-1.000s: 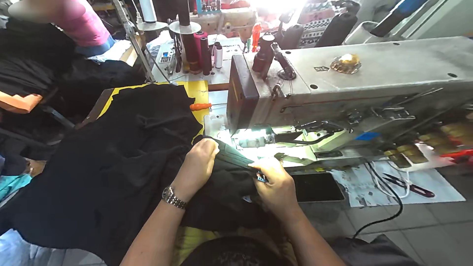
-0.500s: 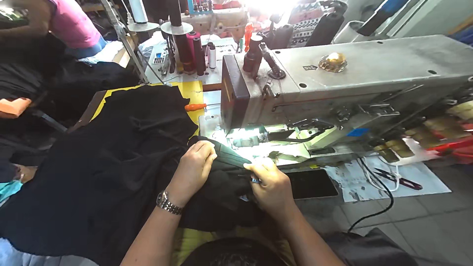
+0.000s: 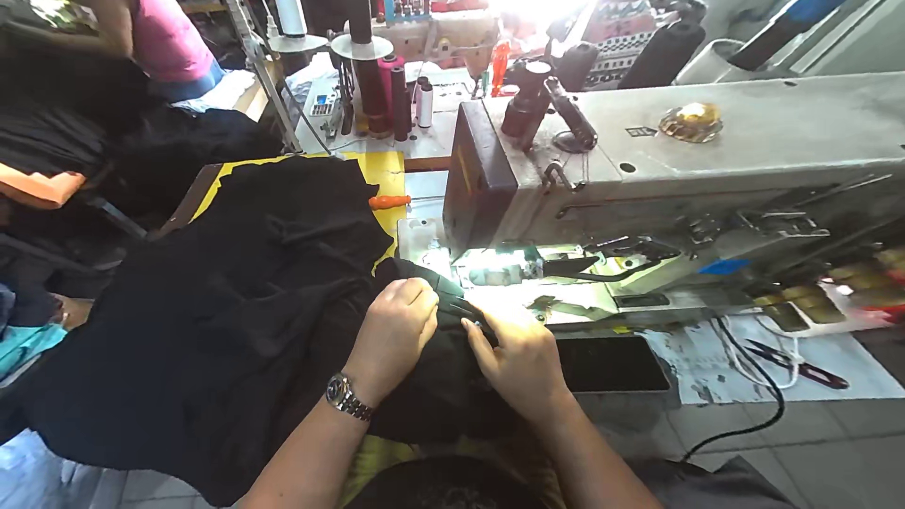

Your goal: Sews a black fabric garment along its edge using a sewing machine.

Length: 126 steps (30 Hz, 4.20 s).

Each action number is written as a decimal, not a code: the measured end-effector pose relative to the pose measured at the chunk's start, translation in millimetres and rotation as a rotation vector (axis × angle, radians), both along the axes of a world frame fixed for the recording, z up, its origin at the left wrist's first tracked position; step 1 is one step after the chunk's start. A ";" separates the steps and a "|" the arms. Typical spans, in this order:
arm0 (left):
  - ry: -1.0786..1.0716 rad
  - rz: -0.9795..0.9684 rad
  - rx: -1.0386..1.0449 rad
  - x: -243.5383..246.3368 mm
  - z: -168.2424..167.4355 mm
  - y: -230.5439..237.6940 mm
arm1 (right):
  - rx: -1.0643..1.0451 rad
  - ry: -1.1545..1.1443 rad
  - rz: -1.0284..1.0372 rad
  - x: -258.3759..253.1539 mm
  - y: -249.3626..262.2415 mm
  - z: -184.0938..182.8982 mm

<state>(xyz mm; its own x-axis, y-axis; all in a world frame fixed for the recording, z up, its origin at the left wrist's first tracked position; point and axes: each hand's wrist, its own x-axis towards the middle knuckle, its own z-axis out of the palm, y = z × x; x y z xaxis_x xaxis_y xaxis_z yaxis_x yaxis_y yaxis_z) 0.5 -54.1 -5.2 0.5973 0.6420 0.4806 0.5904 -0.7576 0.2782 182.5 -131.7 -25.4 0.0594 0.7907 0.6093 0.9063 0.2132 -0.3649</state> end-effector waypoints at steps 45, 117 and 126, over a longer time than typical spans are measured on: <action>-0.117 0.076 -0.088 2.5 -6.9 -7.1 | -0.019 0.028 0.049 -11.0 2.7 19.0; -0.973 0.264 -0.092 -74.6 7.1 45.2 | 0.052 0.170 0.113 1.7 12.3 -3.7; -0.099 -0.023 -0.029 -49.0 15.3 42.4 | -0.018 0.041 0.072 -2.7 3.1 -4.1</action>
